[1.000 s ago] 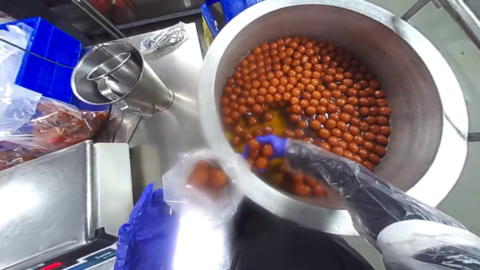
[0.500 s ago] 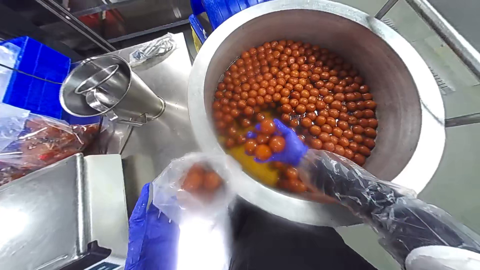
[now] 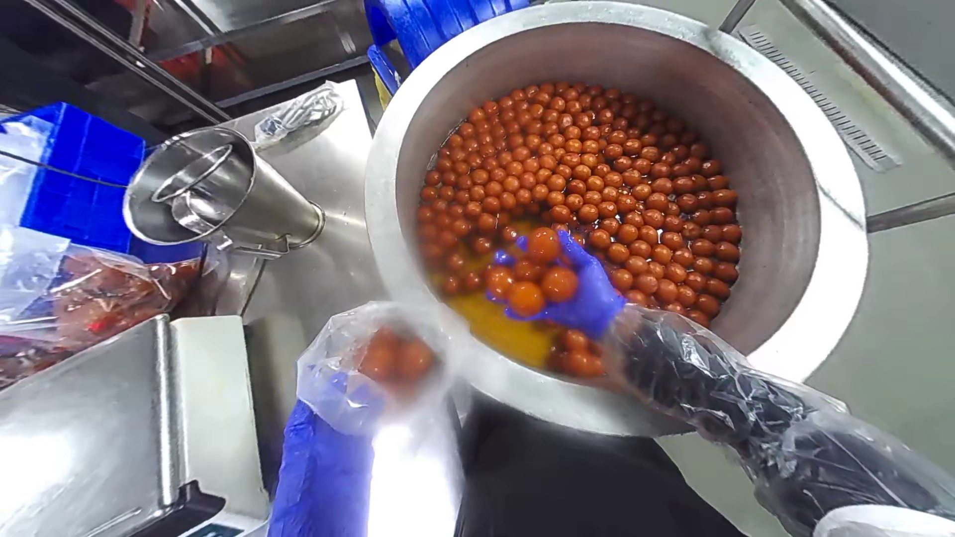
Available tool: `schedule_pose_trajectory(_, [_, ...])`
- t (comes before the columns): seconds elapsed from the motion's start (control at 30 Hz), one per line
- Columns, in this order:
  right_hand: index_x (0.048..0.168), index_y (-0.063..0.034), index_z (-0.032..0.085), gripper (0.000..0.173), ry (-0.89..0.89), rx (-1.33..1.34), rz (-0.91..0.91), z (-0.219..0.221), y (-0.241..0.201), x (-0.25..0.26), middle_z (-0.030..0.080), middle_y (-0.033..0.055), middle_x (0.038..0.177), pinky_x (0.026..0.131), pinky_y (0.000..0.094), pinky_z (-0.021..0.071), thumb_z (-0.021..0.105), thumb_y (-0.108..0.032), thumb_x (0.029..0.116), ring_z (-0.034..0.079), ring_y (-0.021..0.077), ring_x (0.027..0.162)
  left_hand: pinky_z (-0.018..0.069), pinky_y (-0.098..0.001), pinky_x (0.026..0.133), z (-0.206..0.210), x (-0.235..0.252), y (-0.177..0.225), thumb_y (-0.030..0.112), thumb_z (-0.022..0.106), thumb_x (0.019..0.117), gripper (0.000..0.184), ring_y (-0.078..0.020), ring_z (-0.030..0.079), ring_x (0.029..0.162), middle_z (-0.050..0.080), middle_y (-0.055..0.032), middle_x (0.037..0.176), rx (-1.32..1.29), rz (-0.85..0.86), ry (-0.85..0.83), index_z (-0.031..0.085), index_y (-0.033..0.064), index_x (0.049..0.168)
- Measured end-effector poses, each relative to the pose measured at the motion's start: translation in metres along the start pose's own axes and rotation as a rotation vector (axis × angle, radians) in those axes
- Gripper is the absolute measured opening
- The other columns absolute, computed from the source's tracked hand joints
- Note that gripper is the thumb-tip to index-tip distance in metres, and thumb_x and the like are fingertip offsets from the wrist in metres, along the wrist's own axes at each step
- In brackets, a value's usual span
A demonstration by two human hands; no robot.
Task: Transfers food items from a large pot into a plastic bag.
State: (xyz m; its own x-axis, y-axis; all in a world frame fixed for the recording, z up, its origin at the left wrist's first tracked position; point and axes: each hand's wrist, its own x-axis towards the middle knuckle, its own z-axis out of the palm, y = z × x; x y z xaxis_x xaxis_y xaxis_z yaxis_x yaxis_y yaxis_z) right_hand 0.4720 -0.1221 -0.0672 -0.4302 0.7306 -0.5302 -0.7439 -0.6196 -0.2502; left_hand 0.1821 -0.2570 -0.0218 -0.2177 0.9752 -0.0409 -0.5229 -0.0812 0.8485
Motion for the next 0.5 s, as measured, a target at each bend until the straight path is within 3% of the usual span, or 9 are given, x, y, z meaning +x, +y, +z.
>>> schedule_pose_trajectory(0.17, [0.124,-0.0152,0.064,0.063,-0.135,0.043,0.0,-0.014,0.001,-0.002,0.069,0.0187,0.122,0.084,0.0597,0.0587,0.027,-0.062,0.104,0.068,0.0399,0.109,0.0571,-0.0343,0.093,0.022,-0.001,-0.004,0.032,0.053,0.1047,0.03,-0.0154,0.07,0.101,0.073,-0.0018,0.109,-0.096,0.016,0.123,0.061,0.0123,0.125])
schedule_pose_trajectory(0.27, [0.122,-0.0157,0.066,0.057,-0.221,0.046,0.015,-0.025,0.002,-0.002,0.07,0.0179,0.12,0.083,0.0552,0.0604,0.036,-0.06,0.1024,0.069,0.0371,0.107,0.059,-0.0262,0.083,0.033,-0.001,-0.009,0.038,0.036,0.1085,0.037,-0.009,0.071,0.086,0.073,0.0012,0.096,-0.043,0.025,0.232,0.059,0.0126,0.122])
schedule_pose_trajectory(0.33, [0.121,-0.0161,0.066,0.053,-0.223,0.029,0.022,-0.028,0.004,-0.002,0.07,0.0164,0.117,0.083,0.0538,0.0606,0.042,-0.059,0.1008,0.07,0.0346,0.106,0.0589,-0.0239,0.075,0.034,0.001,-0.012,0.042,0.035,0.1078,0.04,-0.0071,0.07,0.077,0.072,0.0024,0.09,-0.047,0.019,0.266,0.057,0.012,0.124])
schedule_pose_trajectory(0.37, [0.121,-0.0159,0.066,0.053,-0.231,0.034,0.031,-0.029,0.004,-0.003,0.07,0.0163,0.117,0.083,0.0543,0.0605,0.044,-0.06,0.1,0.07,0.0345,0.106,0.0593,-0.0225,0.073,0.034,0.002,-0.013,0.044,0.036,0.1067,0.042,-0.0062,0.07,0.076,0.072,0.0029,0.09,-0.056,0.01,0.279,0.056,0.0123,0.126])
schedule_pose_trajectory(0.4, [0.121,-0.0152,0.067,0.054,-0.253,0.041,0.039,-0.029,0.004,-0.004,0.07,0.0169,0.117,0.084,0.0547,0.0602,0.045,-0.06,0.1,0.069,0.0349,0.107,0.0593,-0.0221,0.073,0.033,0.002,-0.014,0.048,0.046,0.1035,0.045,-0.0065,0.07,0.077,0.073,0.002,0.093,-0.077,0.009,0.279,0.057,0.0118,0.128])
schedule_pose_trajectory(0.47, [0.117,-0.0135,0.067,0.058,-0.203,0.025,0.02,-0.019,0.003,-0.011,0.071,0.017,0.112,0.078,0.052,0.0619,0.033,-0.058,0.1037,0.071,0.0342,0.101,0.0584,-0.0204,0.072,0.034,0.002,-0.016,0.053,0.055,0.098,0.051,-0.0049,0.069,0.079,0.072,0.0032,0.096,-0.034,0.014,0.308,0.057,0.0126,0.129])
schedule_pose_trajectory(0.5, [0.113,-0.0139,0.065,0.06,-0.128,-0.011,0.004,-0.007,0.003,-0.016,0.073,0.015,0.107,0.071,0.048,0.0632,0.023,-0.056,0.1053,0.073,0.0316,0.095,0.059,-0.0224,0.08,0.035,0.001,-0.016,0.054,0.054,0.0986,0.054,-0.0062,0.07,0.089,0.072,0.002,0.103,0.003,0.024,0.32,0.054,0.0117,0.133])
